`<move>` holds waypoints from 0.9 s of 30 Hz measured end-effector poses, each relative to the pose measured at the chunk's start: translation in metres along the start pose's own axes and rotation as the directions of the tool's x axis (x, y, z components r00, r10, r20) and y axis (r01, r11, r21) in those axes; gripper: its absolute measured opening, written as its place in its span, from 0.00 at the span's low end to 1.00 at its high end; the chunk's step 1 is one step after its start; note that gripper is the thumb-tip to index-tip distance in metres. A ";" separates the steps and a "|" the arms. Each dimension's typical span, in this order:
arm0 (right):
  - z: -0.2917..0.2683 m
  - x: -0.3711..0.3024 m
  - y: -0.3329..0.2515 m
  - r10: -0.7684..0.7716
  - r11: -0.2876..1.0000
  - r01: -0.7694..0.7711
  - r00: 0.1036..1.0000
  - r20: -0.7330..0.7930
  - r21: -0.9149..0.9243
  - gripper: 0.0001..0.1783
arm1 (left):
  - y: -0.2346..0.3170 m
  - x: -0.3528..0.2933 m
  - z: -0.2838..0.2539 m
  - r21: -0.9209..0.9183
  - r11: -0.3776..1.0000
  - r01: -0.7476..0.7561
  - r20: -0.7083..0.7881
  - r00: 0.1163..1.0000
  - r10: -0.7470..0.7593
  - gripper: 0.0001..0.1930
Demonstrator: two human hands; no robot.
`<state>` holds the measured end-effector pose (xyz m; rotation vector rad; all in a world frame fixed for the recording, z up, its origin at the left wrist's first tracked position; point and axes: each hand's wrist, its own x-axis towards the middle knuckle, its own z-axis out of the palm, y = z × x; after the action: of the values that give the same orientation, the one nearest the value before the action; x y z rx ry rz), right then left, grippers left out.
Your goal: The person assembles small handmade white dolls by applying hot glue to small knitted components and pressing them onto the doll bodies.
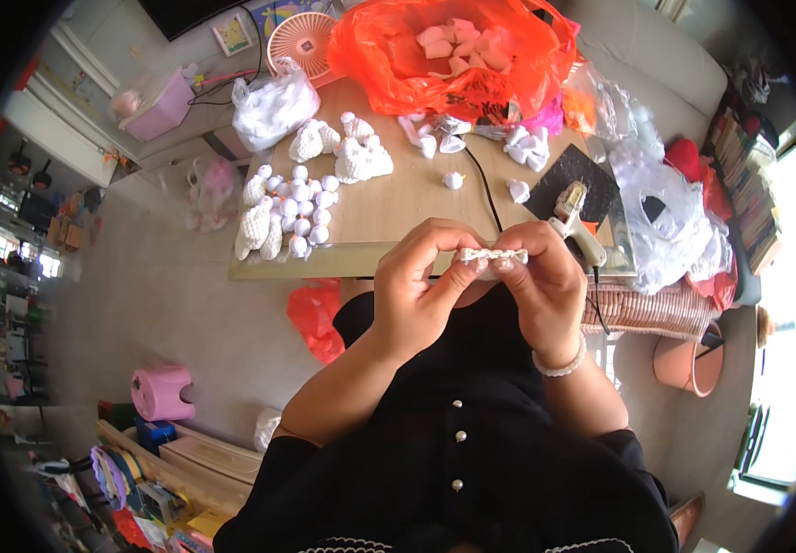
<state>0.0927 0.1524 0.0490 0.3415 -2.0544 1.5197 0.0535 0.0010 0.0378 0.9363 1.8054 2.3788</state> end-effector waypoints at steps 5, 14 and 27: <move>-0.008 -0.011 -0.003 0.240 0.884 -0.245 0.969 0.063 0.399 0.04 | -0.007 0.002 -0.004 -0.255 0.961 0.107 0.204 0.977 -0.055 0.03; -0.040 -0.010 0.014 -0.049 0.995 0.021 0.955 0.292 0.098 0.05 | -0.032 0.004 0.008 -0.409 0.858 0.311 0.325 0.928 -0.182 0.03; -0.021 0.019 0.044 -0.038 0.991 0.046 0.997 0.060 -0.126 0.15 | -0.052 0.024 0.035 0.185 0.981 -0.067 -0.187 0.977 0.102 0.03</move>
<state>0.0603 0.1891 0.0292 0.3804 -2.1627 1.3611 0.0329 0.0575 0.0084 0.8337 2.1199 2.4722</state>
